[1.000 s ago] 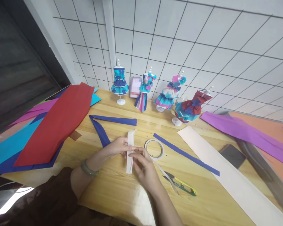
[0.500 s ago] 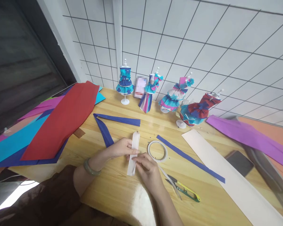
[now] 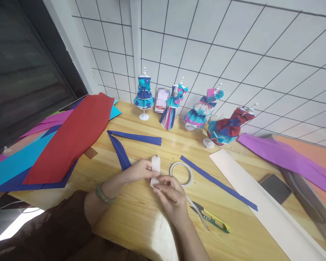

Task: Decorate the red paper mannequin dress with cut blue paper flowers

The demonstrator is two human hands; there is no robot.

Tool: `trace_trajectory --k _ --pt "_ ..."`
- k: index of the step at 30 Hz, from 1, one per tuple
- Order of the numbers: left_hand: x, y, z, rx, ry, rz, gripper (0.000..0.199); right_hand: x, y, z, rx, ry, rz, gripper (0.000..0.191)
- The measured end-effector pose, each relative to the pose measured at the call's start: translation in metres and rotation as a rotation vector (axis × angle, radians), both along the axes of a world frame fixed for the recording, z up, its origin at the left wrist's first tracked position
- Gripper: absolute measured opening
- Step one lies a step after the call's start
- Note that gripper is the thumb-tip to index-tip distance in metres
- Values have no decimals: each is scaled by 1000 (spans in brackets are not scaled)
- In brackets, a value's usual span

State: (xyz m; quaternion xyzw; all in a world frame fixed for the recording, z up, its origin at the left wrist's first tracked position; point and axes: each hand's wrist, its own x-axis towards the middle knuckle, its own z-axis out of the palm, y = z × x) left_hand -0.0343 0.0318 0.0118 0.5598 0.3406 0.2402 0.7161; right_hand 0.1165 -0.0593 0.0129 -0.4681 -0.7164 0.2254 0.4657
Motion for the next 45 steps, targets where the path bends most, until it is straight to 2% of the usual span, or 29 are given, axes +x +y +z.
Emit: trace_trajectory --k 4,11,19,29,33,38,45 --pt "1 -1 0 33 24 14 25 -1 1 0 -106 -31 59 14" --pt "4 -1 -4 -47 -27 24 29 0 5 -6 -205 -27 -171 19" --pt "6 -4 1 -63 33 38 33 0 5 -6 -304 13 -164 25" --pt "4 -2 -2 -66 -85 31 40 1 6 -7 -243 -36 -153 22" --pt "4 -1 -5 -65 -95 33 39 2 7 -10 -191 -33 -161 20" --pt "4 -1 -4 -72 -82 17 38 2 7 -9 -199 -40 -152 20" --pt "3 -1 -2 -17 -59 -58 30 2 7 -12 -201 -42 -163 19"
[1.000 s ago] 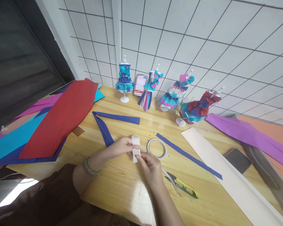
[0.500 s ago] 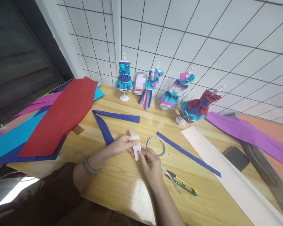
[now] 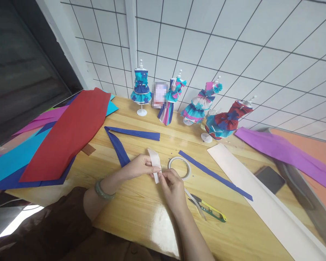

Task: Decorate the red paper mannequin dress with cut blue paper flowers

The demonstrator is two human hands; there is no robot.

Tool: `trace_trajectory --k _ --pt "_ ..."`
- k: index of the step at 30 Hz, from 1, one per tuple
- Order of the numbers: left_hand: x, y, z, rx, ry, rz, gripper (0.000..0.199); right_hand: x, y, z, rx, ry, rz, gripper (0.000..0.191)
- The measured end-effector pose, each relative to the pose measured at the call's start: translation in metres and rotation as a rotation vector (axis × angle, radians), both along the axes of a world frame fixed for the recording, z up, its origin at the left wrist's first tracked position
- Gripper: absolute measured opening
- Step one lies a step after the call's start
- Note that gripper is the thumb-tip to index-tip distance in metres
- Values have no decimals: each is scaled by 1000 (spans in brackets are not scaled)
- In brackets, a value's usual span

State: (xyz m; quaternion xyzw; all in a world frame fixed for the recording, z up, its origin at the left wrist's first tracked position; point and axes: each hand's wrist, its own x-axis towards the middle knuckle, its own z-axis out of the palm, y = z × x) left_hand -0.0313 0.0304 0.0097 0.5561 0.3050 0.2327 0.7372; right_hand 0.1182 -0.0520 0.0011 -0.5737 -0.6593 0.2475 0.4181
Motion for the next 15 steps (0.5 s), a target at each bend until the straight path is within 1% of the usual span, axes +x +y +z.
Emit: trace_trajectory --k 5,9,12,15 --pt "1 2 -8 -26 -9 43 26 0 -1 -1 -14 3 1 19" --pt "2 2 -4 -62 -13 112 24 0 1 -1 -56 53 -42 20" --pt "1 2 2 -83 -34 165 24 0 3 -2 -147 200 -72 21" --pt "1 2 3 -86 -42 178 25 0 4 -2 -246 336 -82 24"
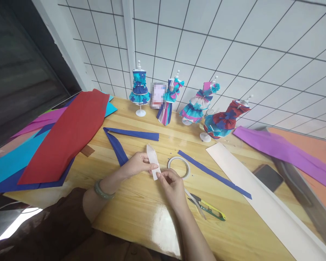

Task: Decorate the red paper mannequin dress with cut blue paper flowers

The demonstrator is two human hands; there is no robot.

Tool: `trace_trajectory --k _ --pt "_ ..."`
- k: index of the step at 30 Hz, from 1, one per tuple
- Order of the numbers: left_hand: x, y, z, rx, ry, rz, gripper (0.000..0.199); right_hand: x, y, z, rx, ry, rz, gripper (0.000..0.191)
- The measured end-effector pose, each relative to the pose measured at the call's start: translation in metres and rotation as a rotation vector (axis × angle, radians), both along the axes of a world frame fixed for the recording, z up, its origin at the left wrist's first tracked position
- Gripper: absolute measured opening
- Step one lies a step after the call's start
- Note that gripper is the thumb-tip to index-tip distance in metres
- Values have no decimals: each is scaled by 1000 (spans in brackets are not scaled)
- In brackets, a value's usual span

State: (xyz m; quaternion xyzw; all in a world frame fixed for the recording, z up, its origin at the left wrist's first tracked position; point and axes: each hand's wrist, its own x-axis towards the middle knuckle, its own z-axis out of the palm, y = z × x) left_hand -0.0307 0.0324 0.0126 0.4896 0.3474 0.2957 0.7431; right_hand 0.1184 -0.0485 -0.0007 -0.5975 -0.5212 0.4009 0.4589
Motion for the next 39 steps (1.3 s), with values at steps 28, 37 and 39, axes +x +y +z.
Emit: trace_trajectory --k 28,37,39 --pt "4 -3 -2 -57 23 5 34 -4 3 -3 -135 394 34 42" --pt "4 1 -6 23 61 -1 25 -3 1 -2 -152 364 64 50" --pt "3 1 -6 34 60 -6 27 -4 1 -1 -151 358 55 52"
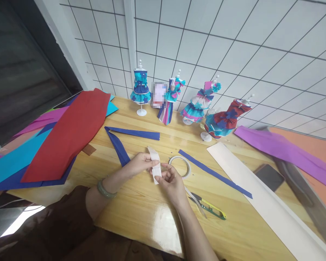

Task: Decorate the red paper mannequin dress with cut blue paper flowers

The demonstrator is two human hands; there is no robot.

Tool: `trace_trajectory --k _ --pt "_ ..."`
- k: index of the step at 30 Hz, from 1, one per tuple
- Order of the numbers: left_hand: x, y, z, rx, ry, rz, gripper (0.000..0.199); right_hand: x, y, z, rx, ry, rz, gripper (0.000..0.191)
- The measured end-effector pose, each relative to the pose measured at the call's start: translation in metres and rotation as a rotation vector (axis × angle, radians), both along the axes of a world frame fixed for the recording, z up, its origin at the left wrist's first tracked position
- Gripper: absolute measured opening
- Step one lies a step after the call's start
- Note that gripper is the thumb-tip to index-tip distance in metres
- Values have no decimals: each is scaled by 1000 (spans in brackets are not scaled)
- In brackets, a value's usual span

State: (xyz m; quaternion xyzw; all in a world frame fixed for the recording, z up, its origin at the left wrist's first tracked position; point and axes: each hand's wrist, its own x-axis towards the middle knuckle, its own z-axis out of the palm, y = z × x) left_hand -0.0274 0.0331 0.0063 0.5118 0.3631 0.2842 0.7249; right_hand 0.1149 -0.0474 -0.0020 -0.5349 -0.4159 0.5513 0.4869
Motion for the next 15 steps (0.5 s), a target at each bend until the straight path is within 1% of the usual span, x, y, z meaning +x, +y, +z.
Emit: trace_trajectory --k 8,13,15 --pt "-1 -1 0 -4 -19 -9 35 0 1 1 23 -3 -53 50" --pt "-1 -2 -2 18 -93 -132 35 0 2 1 27 -13 -51 48" --pt "-1 -2 -3 27 -84 -145 34 1 1 0 30 -18 -39 47"
